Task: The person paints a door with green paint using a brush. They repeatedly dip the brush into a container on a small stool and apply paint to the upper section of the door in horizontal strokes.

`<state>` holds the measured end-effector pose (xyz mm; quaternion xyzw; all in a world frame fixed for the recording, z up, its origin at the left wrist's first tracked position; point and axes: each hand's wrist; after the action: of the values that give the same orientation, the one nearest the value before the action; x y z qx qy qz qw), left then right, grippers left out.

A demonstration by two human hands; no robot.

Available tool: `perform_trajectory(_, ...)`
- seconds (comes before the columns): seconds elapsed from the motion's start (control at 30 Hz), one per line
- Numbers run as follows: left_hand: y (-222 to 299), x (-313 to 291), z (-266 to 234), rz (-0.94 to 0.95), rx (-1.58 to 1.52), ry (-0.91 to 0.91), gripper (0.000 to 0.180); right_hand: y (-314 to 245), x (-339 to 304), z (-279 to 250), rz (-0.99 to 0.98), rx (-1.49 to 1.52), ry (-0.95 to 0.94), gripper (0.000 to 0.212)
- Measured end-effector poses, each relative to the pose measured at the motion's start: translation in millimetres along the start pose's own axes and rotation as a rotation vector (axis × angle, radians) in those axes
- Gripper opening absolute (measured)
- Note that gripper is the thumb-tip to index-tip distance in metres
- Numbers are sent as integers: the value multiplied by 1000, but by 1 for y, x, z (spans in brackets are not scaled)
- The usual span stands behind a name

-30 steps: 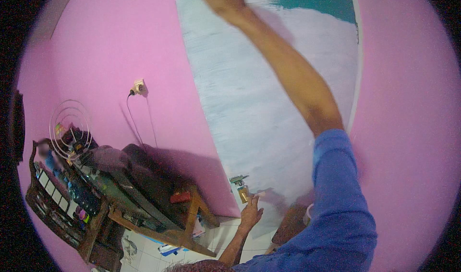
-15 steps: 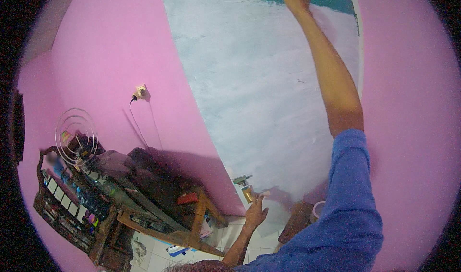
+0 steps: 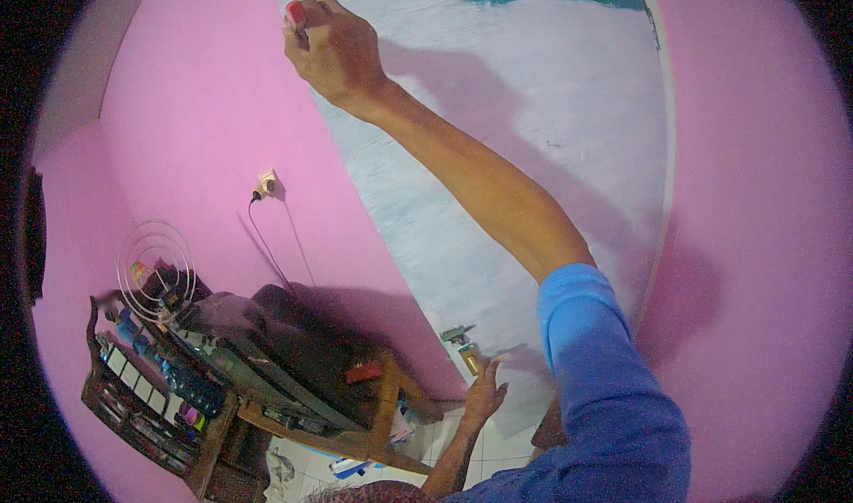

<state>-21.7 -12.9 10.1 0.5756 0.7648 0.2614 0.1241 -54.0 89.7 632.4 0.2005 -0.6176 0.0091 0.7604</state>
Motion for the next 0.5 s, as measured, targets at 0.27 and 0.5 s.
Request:
perform_trajectory(0.27,-1,2,3,-15,40,-22,75,129,-23,-120,308,-169,144,22)
perform_trajectory(0.5,-2,4,11,-30,88,5,77,128,-40,-200,292,-140,115,25)
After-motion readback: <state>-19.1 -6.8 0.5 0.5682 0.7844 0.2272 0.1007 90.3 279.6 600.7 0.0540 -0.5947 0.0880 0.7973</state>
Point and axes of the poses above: each hand's wrist, its own x-axis towards the middle knuckle, its own z-axis out of the palm, y = z × x, and after that the axes turned 13 degrees about -y, right-handed
